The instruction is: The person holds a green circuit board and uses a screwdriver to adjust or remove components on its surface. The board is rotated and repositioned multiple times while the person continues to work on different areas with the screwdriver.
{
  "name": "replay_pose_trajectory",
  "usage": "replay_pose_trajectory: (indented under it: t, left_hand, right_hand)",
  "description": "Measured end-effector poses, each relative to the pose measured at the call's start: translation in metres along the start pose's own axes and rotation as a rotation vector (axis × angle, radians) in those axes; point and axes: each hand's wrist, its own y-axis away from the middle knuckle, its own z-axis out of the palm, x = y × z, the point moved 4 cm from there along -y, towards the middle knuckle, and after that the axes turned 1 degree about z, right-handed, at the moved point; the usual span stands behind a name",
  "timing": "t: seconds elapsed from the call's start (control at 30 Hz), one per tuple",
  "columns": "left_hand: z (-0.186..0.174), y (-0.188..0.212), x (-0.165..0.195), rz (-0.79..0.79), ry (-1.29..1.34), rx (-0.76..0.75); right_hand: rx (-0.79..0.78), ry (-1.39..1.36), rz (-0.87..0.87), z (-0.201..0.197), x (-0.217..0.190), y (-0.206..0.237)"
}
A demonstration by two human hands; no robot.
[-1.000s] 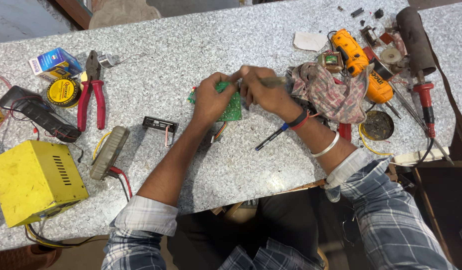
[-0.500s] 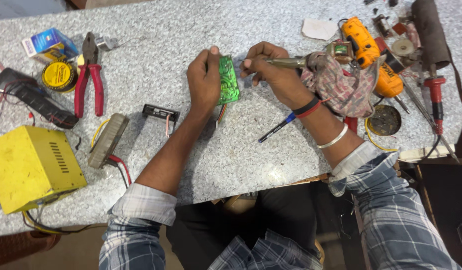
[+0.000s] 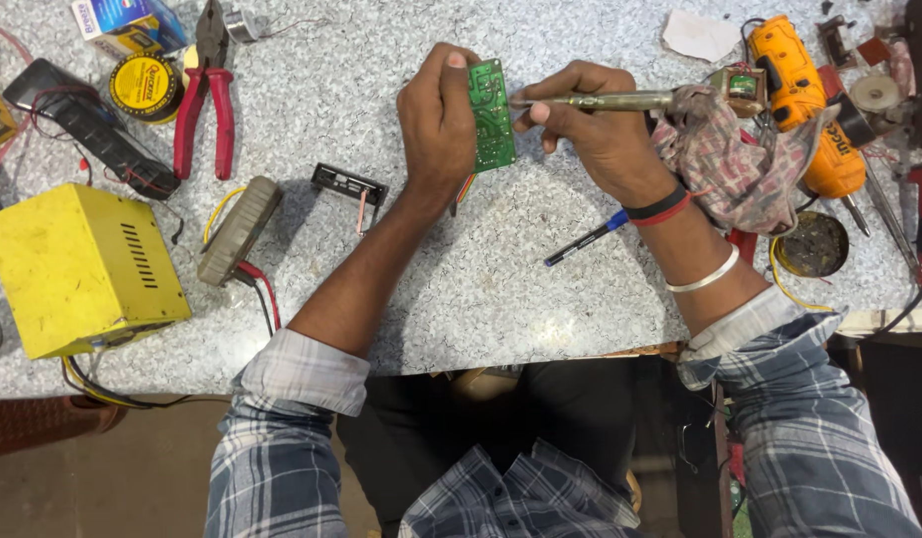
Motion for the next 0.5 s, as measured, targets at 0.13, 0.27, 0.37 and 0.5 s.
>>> replay_pose_trajectory:
  t: [0.13, 0.27, 0.37, 0.5]
  left_hand:
    - [-0.0004, 0.0022, -0.0012, 0.04, -0.016, 0.014]
    - [0.0046, 0.0035, -0.003, 0.045, -0.039, -0.029]
    - [0.0044, 0.0046, -0.0042, 0.033, -0.008, -0.031]
    - [0.0037, 0.0045, -0.0051, 0.031, 0.015, -0.039]
  right_hand:
    - [0.02, 0.206, -0.045, 0.0038, -0.0033, -0.0003]
    - [0.075, 0.28, -0.085, 0.0047, -0.0069, 0.0009]
    - [0.049, 0.311, -0.081, 0.0055, -0.008, -0.0002]
    - [0.026, 0.272, -0.05, 0.0071, -0.0072, 0.0002]
